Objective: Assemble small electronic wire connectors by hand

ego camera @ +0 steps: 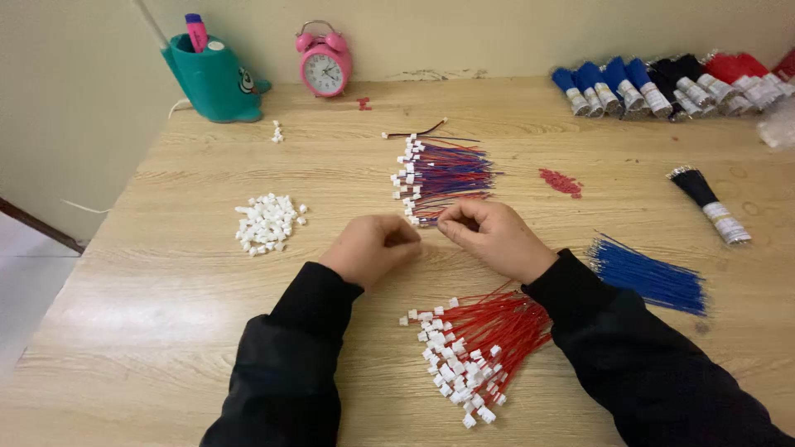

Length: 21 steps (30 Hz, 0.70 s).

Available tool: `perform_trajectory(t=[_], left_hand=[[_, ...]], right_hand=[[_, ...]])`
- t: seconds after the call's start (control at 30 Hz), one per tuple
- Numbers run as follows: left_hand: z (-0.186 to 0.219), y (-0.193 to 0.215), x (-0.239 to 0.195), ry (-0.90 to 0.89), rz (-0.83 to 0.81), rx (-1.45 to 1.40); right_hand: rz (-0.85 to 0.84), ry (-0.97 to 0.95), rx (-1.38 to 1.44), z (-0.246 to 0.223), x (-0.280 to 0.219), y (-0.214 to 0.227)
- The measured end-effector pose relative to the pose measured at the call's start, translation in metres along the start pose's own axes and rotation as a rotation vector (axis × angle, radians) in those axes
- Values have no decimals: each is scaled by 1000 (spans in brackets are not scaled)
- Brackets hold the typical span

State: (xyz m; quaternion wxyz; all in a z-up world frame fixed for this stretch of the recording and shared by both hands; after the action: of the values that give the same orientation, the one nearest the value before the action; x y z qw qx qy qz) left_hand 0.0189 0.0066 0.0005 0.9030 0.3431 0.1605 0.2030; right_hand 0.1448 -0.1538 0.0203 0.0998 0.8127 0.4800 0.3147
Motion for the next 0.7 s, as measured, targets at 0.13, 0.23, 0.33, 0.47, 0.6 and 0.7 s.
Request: perform_trajectory(t=[0.13, 0.23, 0.33, 0.47, 0.6, 0.7], left_hand=[[-35, -33, 33, 56, -122, -498], [-30, -36, 32, 94, -122, -729], [-30, -37, 31, 100, -170, -888], [-39, -43, 38, 123, -267, -984], [-38, -44, 34, 178, -343, -1057], [-32, -41, 28, 186, -361, -1076]], right_hand=[[-5, -5, 15, 1, 1, -2], [9, 0, 20, 1, 1, -1], [23, 8, 14, -2, 2, 0], [53, 47, -25, 4, 1, -2], [74, 68, -70, 0, 1, -1], [83, 74, -71, 1, 0, -2]])
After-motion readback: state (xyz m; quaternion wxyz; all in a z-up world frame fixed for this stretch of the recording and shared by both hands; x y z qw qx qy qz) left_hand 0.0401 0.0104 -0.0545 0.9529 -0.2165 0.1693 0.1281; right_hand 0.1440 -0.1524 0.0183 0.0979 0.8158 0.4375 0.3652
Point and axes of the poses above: each hand's wrist, its own x-axis towards the middle knuckle, its own y-axis out of the back of the hand, z = x × y, the point moved 2 cm from there along x, towards the middle knuckle, and after that the axes turned 14 degrees about y, right-handed, at the moved point
